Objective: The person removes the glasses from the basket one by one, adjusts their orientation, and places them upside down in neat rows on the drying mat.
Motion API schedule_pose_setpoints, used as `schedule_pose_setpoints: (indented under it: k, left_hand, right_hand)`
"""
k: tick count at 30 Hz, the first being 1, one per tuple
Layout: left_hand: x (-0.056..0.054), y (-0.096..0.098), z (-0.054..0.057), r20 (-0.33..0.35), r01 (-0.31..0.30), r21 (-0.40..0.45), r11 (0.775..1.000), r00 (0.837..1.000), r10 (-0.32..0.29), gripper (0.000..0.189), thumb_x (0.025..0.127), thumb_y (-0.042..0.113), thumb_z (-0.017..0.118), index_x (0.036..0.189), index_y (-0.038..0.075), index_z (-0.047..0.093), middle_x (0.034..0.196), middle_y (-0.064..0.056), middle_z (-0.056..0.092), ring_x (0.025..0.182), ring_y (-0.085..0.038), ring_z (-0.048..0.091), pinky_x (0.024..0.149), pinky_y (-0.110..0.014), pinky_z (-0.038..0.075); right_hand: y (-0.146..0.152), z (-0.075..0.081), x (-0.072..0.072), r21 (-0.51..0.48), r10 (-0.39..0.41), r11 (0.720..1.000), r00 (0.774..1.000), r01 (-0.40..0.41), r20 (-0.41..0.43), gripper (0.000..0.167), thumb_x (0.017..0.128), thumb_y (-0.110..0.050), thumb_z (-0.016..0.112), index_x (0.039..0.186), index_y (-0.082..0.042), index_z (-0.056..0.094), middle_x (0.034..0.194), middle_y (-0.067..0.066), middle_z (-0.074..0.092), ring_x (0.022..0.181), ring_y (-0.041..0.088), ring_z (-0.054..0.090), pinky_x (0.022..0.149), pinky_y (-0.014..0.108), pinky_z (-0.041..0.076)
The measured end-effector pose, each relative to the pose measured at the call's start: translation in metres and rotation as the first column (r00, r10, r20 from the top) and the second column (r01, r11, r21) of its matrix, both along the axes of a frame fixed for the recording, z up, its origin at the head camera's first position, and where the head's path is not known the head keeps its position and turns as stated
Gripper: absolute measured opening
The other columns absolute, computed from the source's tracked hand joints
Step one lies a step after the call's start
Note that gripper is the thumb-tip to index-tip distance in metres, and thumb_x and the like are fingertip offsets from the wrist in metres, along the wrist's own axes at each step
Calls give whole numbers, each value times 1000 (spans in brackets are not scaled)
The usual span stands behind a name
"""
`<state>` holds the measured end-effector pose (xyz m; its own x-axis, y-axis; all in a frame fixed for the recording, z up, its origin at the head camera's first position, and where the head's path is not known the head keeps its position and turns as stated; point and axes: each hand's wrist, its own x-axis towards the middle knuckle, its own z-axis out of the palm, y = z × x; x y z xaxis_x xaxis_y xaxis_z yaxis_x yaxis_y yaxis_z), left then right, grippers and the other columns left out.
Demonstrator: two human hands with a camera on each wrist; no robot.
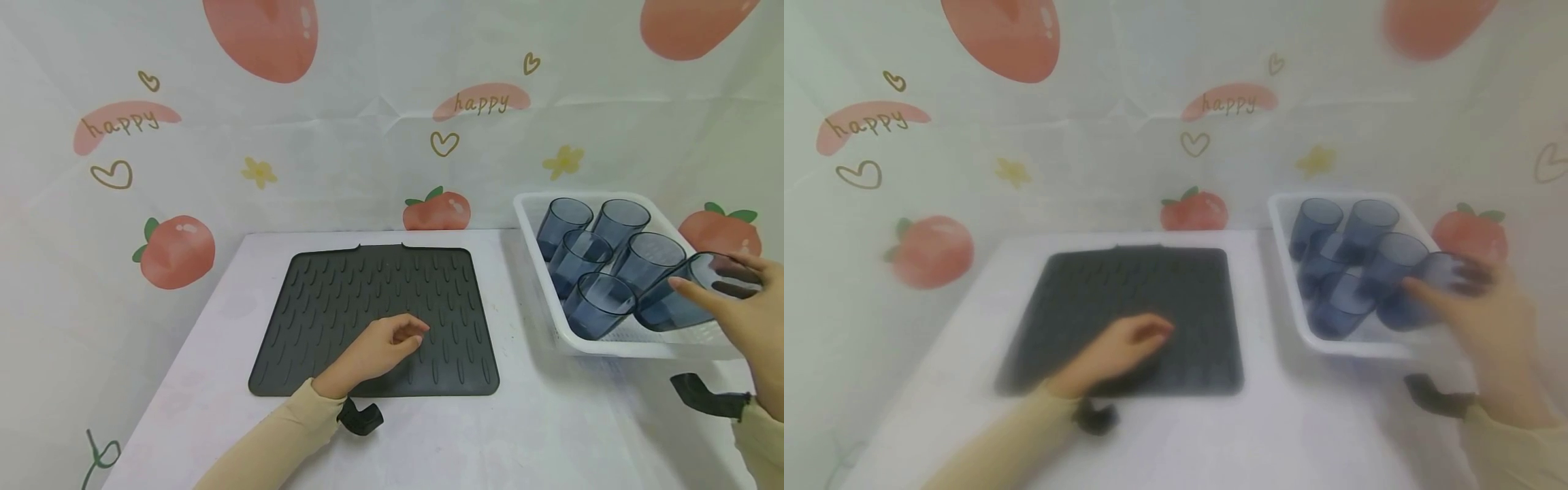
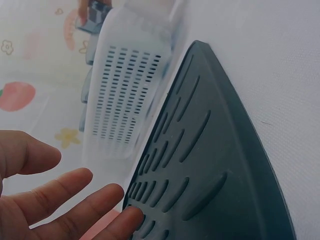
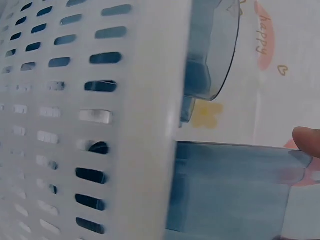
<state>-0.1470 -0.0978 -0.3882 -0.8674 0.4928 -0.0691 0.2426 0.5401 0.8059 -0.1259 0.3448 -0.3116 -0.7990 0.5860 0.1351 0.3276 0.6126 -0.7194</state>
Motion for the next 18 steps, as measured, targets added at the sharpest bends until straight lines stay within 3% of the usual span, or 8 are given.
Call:
schedule_pose_setpoints:
  k: [2, 4, 6, 9, 13, 18]
  left_hand:
    - [0, 0, -1, 1, 1, 1, 1000, 1000, -1, 27, 100, 25, 54, 124, 15, 62, 115, 0, 68, 101, -12, 63, 86, -32, 52]
    - [0, 0, -1, 1, 0, 3, 1000, 1000, 0, 27, 100, 25, 54, 124, 15, 62, 115, 0, 68, 101, -12, 62, 86, -33, 52]
    - [0, -1, -1, 4, -1, 7, 1000, 1000, 1, 27, 100, 25, 54, 124, 15, 62, 116, 0, 67, 102, -12, 62, 87, -34, 52]
    - [0, -1, -1, 8, -3, 10, 1000, 1000, 3, 28, 100, 24, 54, 125, 15, 62, 117, -1, 67, 103, -13, 62, 88, -35, 52]
    - [1, -1, -1, 12, -4, 10, 1000, 1000, 4, 28, 100, 24, 54, 124, 15, 62, 116, -1, 67, 103, -13, 62, 88, -35, 52]
    - [1, -1, -1, 8, -2, 14, 1000, 1000, 2, 27, 100, 23, 54, 124, 15, 63, 115, -1, 68, 102, -13, 62, 86, -34, 52]
  right_hand:
    - [0, 0, 0, -15, -30, 999, 999, 29, -24, 77, 86, -32, 72, 151, -23, 31, 148, 8, 45, 99, -9, 46, 104, 17, 38]
    - [1, 0, -1, -41, -55, 998, 997, 53, -45, 78, 85, -31, 73, 151, -26, 31, 149, 3, 43, 101, -16, 44, 104, 14, 36]
    - [1, 2, -1, -47, -78, 996, 995, 75, -66, 78, 85, -28, 73, 151, -27, 32, 151, 0, 40, 121, -6, 48, 111, 20, 32]
    - [-2, 6, -1, -44, -106, 994, 988, 102, -111, 74, 84, -25, 73, 149, -26, 36, 154, -3, 35, 141, 12, 35, 115, 24, 28]
    - [-5, 11, 1, -39, -123, 992, 975, 118, -187, 70, 84, -23, 73, 146, -26, 42, 152, -7, 39, 139, 6, 36, 115, 22, 27]
    - [-8, 16, 3, -77, -152, 987, 964, 138, -217, 68, 84, -24, 72, 145, -30, 42, 146, -10, 43, 123, -7, 40, 111, 18, 31]
